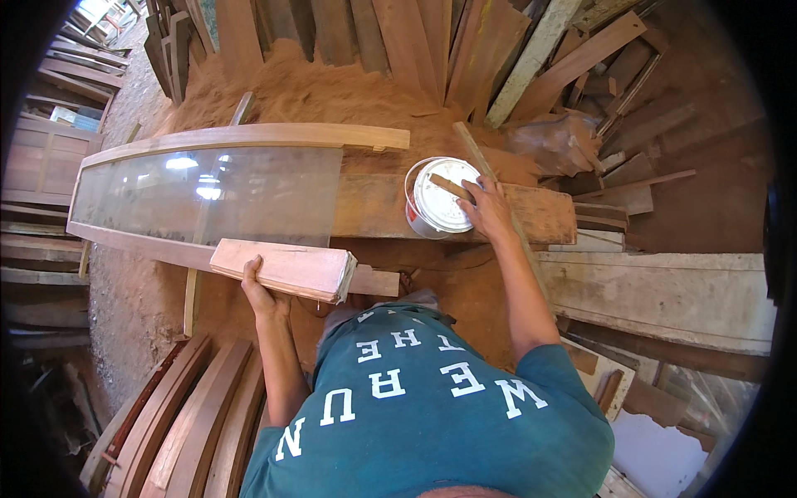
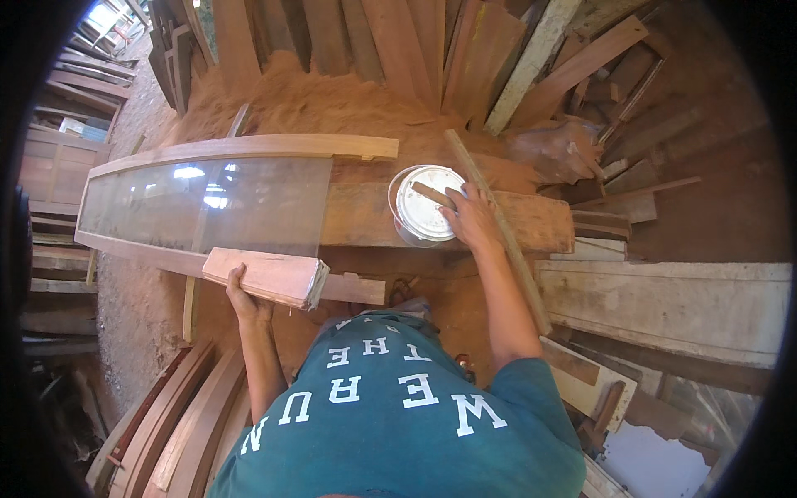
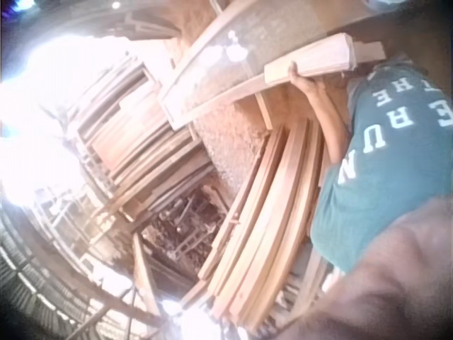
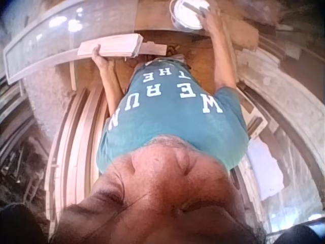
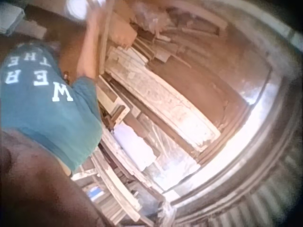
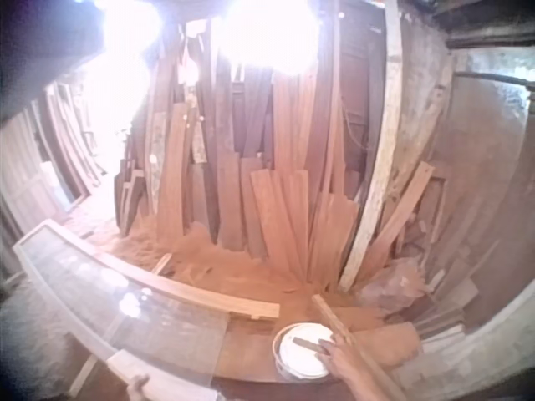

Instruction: The person applies glue to a wooden piece and attaches it to a larger frame containing a translucent panel. They then use a metal clamp to secure the joint and a hammer to tap the wood into alignment.

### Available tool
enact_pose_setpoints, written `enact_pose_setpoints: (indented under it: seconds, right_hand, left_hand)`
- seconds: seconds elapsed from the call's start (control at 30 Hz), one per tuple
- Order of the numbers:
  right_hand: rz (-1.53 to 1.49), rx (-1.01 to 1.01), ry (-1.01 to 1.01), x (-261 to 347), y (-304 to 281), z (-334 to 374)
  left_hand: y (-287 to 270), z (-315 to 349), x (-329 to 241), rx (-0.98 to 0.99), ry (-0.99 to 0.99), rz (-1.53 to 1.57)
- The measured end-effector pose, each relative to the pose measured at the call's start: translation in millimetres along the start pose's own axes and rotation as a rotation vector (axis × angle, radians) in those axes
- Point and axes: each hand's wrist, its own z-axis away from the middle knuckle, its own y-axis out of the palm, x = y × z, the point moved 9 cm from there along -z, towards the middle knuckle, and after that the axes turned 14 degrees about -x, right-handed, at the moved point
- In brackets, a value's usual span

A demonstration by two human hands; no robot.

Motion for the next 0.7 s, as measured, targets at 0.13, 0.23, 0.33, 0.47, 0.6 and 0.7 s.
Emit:
enact_pose_setpoints:
  seconds: [0.13,0.23,0.33,0.47,0.6,0.7]
  right_hand:
    - [0.066,-0.047,-0.069,34.9,-7.8,2.0]
    - [0.015,-0.119,-0.245,97.8,3.5,9.5]
    - [0.099,-0.182,-0.391,147.9,22.8,14.9]
    - [0.277,-0.276,-0.384,143.6,51.6,-3.0]
    - [0.127,-0.135,-0.192,137.4,49.5,-11.2]
    - [-0.065,-0.404,-0.025,123.0,14.3,-15.5]
  left_hand:
    - [-1.4,-7.1,8.5,-0.018,-0.036,0.037]
    - [-6.7,-15.2,10.7,0.031,-0.016,0.021]
    - [-3.0,-2.5,2.9,0.008,-0.014,0.023]
    - [-14.6,-1.3,-3.1,-0.007,-0.035,0.04]
    - [-34.5,-1.4,-15.6,-0.061,0.005,0.032]
    - [-43.2,-5.2,-19.5,-0.057,-0.012,0.047]
